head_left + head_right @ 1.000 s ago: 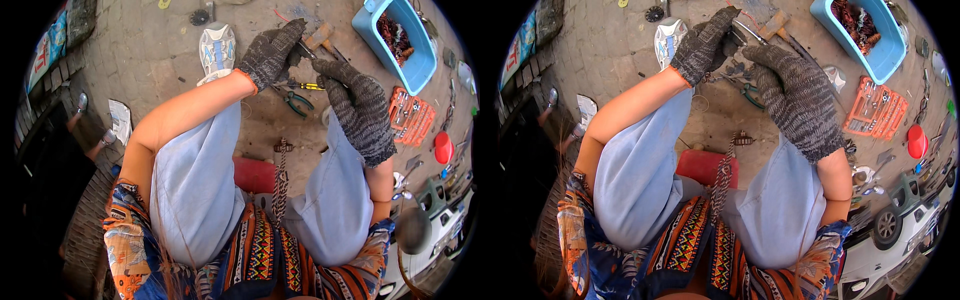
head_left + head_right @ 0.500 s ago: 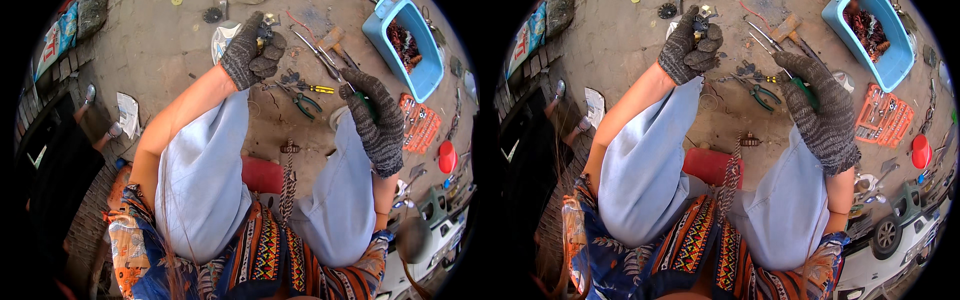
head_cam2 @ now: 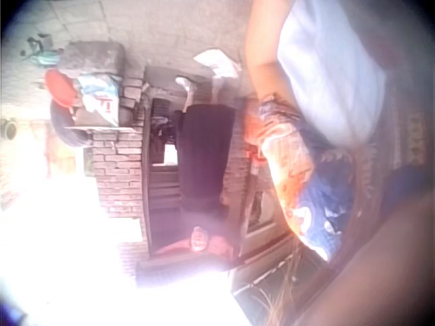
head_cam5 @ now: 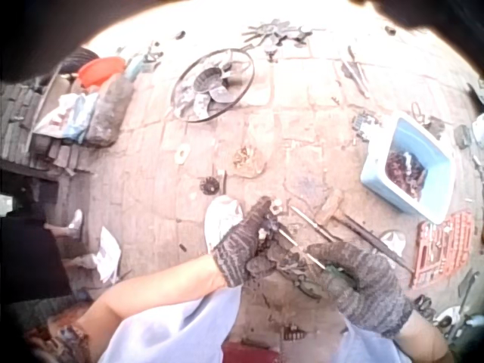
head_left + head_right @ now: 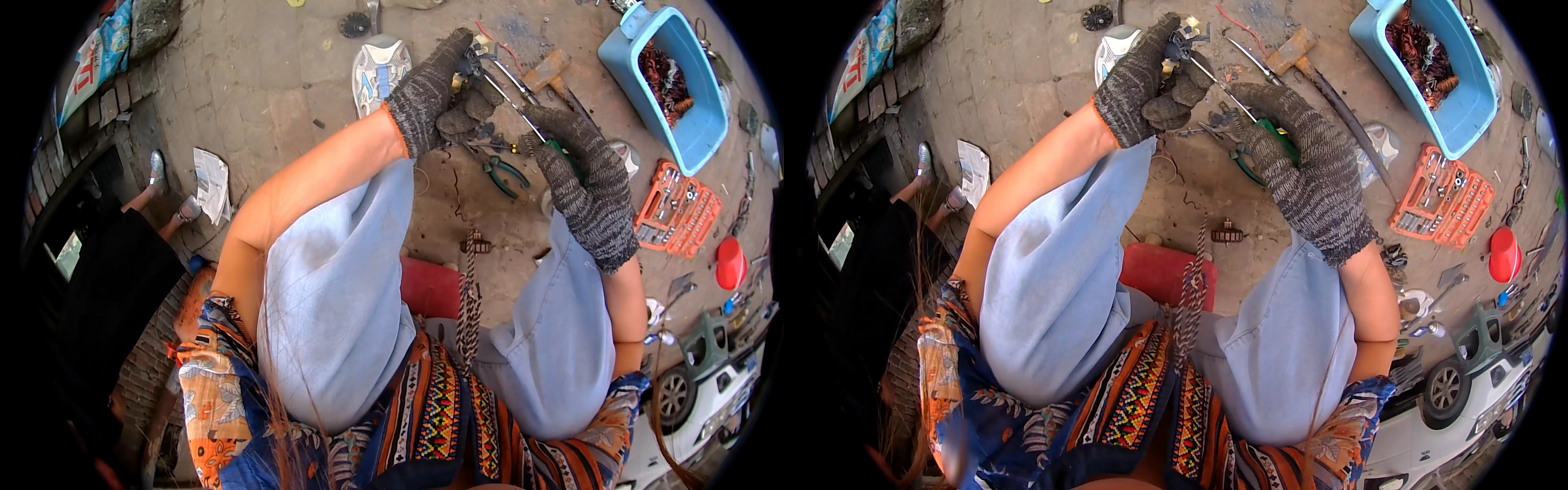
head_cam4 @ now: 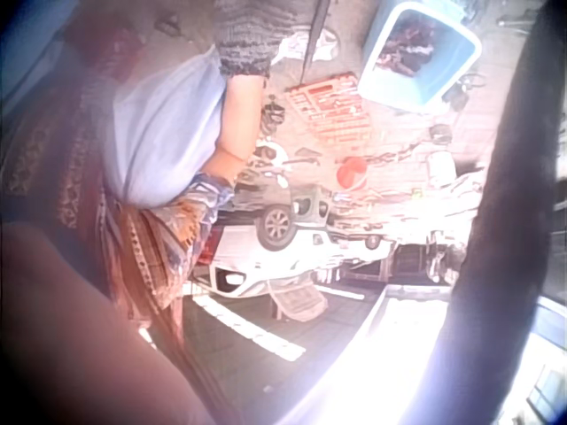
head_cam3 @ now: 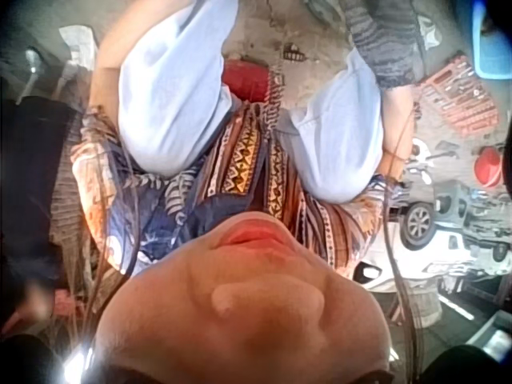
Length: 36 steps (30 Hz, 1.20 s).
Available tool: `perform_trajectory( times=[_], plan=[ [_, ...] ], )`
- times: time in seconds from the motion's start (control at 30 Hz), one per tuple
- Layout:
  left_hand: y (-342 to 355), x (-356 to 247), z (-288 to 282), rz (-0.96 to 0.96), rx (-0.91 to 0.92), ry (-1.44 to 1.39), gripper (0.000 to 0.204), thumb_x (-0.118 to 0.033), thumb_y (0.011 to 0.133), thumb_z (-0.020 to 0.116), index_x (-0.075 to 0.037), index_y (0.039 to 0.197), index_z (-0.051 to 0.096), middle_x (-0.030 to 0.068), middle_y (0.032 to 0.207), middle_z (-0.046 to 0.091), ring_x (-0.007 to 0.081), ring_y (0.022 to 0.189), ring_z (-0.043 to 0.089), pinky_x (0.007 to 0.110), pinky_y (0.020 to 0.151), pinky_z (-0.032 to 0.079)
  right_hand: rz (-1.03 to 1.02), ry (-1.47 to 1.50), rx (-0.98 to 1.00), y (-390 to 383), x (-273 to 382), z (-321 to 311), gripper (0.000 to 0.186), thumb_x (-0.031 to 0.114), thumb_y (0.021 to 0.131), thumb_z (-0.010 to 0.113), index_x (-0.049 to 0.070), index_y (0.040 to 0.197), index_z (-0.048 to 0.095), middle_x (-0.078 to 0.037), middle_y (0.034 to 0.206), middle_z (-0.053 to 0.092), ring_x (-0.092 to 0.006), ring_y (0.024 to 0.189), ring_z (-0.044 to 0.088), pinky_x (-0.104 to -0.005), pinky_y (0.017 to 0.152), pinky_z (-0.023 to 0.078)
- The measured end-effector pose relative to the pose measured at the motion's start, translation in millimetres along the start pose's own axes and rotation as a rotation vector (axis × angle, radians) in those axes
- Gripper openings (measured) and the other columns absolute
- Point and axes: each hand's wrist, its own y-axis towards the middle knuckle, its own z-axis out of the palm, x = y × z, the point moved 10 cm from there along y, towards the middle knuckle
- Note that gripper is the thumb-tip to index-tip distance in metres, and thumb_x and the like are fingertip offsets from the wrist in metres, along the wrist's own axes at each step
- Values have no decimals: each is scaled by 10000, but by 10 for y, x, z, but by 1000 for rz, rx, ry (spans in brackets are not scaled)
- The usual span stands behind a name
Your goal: The person sits on a low stool and uses a screwdriver to disassemble a metal lock mechanism. They remove screws and separate the internal components, then use a hammer to tap parts of the mechanism. The person continues to manipulate the lock parts with their hands and tools throughout the clip.
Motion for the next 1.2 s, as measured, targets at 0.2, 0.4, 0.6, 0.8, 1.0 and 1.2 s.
perform_trajectory(
  times=[0.2, 0.4, 0.6, 0.8, 1.0, 1.2],
  plan=[
    [47, 51, -19, -23, 14, -4, 553, -567, 879, 404, -72, 762, 623, 28, 550, 555, 90, 311, 346, 229, 328, 252, -65, -92, -17, 42, 50, 17, 351, 218, 846, 591, 59, 1159, 570, -158, 1107, 601, -262, 1040, 574, -351, 894, 434],
    [39, 114, -28, -70, 12, 42, 568, -583, 874, 397, -73, 765, 621, 15, 533, 531, 91, 318, 346, 229, 341, 253, -63, -141, -7, 85, 9, 70, 336, 208, 849, 573, 44, 1143, 572, -191, 1086, 598, -310, 1010, 582, -362, 864, 448],
    [56, 144, -41, -88, -10, 47, 583, -597, 869, 395, -71, 757, 621, 14, 530, 527, 96, 328, 347, 237, 352, 257, -54, -128, 24, 133, 90, 105, 331, 204, 839, 587, 30, 1121, 579, -194, 1081, 597, -322, 998, 583, -365, 860, 452],
    [70, 129, -111, -61, -74, 87, 623, -632, 847, 395, -69, 707, 622, 24, 517, 514, 111, 323, 325, 253, 354, 251, -152, -358, 2, 127, 237, 137, 292, 112, 837, 584, 29, 1117, 591, -160, 1012, 627, -255, 949, 604, -346, 836, 462],
    [35, 104, -244, -10, -157, 269, 637, -633, 852, 382, -65, 669, 604, 26, 485, 485, 113, 310, 313, 241, 325, 219, -319, -740, 85, 66, 326, 360, 378, 138, 825, 545, 52, 1193, 531, -163, 1004, 607, -287, 905, 594, -372, 765, 478],
    [10, 33, -166, 11, 23, 101, 629, -599, 882, 346, -69, 639, 581, 25, 426, 430, 121, 280, 300, 242, 285, 223, -327, -753, 41, 52, 359, 406, 440, 99, 805, 526, 48, 1240, 482, -147, 991, 603, -284, 849, 596, -369, 724, 484]
  ],
)
